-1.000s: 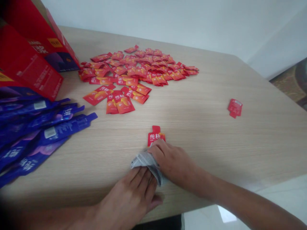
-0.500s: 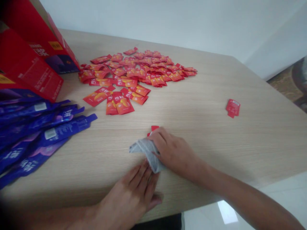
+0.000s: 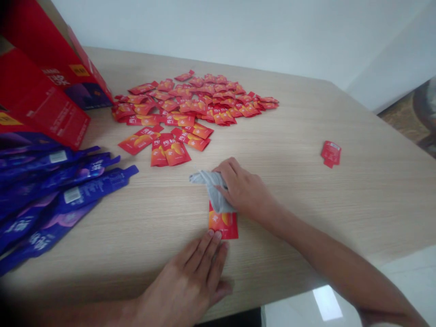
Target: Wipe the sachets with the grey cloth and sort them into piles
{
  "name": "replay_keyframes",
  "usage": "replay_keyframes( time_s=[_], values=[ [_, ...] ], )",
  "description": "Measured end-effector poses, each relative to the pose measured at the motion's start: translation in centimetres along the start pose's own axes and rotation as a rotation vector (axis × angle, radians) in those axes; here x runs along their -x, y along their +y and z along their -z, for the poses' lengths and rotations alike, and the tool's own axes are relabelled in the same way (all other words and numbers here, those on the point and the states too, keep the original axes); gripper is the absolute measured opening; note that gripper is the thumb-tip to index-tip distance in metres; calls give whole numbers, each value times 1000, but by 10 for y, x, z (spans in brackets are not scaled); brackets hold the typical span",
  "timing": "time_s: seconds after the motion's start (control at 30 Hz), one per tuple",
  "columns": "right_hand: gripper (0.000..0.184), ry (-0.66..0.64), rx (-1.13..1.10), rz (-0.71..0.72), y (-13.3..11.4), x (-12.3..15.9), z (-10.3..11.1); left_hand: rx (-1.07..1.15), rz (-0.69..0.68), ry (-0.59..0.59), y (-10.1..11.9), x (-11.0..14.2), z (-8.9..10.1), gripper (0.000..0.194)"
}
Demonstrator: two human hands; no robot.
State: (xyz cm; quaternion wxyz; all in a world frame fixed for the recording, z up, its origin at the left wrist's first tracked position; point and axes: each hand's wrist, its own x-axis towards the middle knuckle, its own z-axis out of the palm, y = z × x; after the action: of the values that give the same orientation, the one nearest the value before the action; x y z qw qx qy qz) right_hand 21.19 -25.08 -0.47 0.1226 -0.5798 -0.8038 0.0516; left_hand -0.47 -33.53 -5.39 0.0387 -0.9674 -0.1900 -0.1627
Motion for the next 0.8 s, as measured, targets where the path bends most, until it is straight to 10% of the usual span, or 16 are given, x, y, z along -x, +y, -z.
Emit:
replay_keyframes(
  time_s=[0.13,0.27,0.47,0.8],
  values=[
    [22,-145,-89,111,-31,56,-4,14,16,-34,3,-1,1,56],
    [21,-187,-70,50,-22,47,-22,43,18,-35,4,-1,0,58],
    [22,-17,68,-84,26,-22,-16,18,16,36,-2,3,-6,59],
    [22,313,-217,-195,49,31,-7,113,-50,155,-34,-19,0,30]
  ],
)
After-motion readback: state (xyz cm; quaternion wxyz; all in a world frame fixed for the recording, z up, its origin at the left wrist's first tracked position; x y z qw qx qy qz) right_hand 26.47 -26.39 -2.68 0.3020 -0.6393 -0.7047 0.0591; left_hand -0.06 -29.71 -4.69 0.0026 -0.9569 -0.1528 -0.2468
